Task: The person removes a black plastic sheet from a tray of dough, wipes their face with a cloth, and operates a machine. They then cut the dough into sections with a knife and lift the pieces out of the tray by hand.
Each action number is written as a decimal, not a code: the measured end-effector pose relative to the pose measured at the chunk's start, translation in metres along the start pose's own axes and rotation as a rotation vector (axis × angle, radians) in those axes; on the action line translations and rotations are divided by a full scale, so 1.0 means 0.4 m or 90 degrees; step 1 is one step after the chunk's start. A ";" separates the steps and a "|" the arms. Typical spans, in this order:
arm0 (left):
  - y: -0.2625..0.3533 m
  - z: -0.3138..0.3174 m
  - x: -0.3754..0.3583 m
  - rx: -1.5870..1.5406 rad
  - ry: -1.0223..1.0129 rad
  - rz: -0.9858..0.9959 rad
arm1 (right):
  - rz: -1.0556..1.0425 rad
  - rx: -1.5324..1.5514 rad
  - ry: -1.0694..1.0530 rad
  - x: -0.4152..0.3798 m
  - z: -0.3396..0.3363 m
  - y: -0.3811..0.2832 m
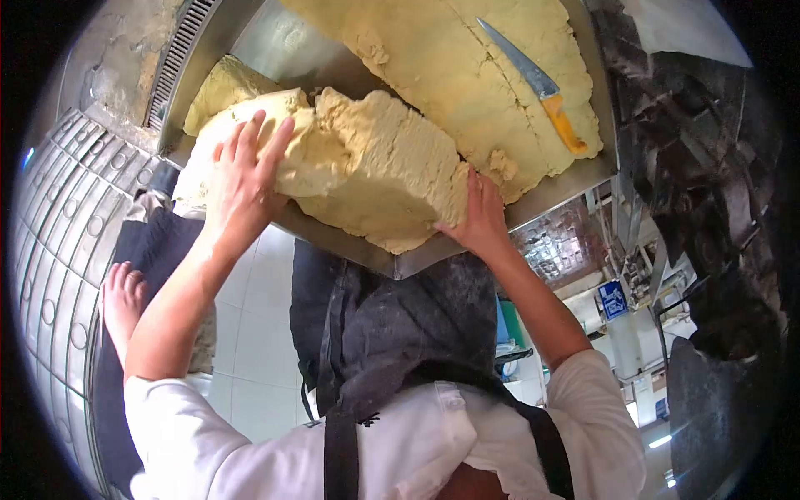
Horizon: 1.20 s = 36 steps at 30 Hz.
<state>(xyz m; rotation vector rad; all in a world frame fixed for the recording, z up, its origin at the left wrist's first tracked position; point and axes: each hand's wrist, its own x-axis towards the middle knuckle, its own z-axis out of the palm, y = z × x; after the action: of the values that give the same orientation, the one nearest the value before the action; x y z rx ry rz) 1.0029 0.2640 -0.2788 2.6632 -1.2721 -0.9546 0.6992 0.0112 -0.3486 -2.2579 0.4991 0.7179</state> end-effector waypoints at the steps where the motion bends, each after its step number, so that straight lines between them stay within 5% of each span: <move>1: 0.005 -0.009 0.030 -0.034 0.002 0.012 | 0.018 -0.016 0.020 0.012 0.013 0.007; 9: 0.020 -0.105 0.129 -0.074 -0.114 0.020 | 0.052 0.084 0.020 0.006 -0.028 -0.017; 18: 0.044 -0.244 0.011 -0.180 0.049 0.025 | 0.030 0.106 0.116 -0.111 -0.254 -0.181; 23: 0.035 -0.314 -0.049 -0.194 0.003 0.032 | -0.035 0.085 0.095 -0.158 -0.310 -0.233; 30: -0.031 -0.403 -0.027 -0.171 -0.282 0.057 | -0.073 0.304 -0.101 -0.205 -0.218 -0.272; 31: -0.045 -0.385 0.043 -0.148 -0.435 -0.081 | -0.089 0.352 -0.118 -0.178 -0.156 -0.235; 32: -0.056 -0.338 0.108 -0.142 -0.511 -0.081 | -0.104 0.401 -0.137 -0.153 -0.086 -0.196; 34: -0.156 -0.136 0.181 -0.112 -0.392 0.035 | -0.028 0.518 -0.188 -0.081 0.094 -0.119; 36: -0.182 0.001 0.270 -0.103 -0.468 0.015 | 0.022 0.556 -0.211 -0.032 0.218 -0.031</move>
<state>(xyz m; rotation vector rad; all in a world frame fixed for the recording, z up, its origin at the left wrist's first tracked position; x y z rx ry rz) 1.1041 0.2350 -0.3551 2.2231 -1.2197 -2.0423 0.6658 0.0845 -0.3863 -1.2950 0.5496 0.6925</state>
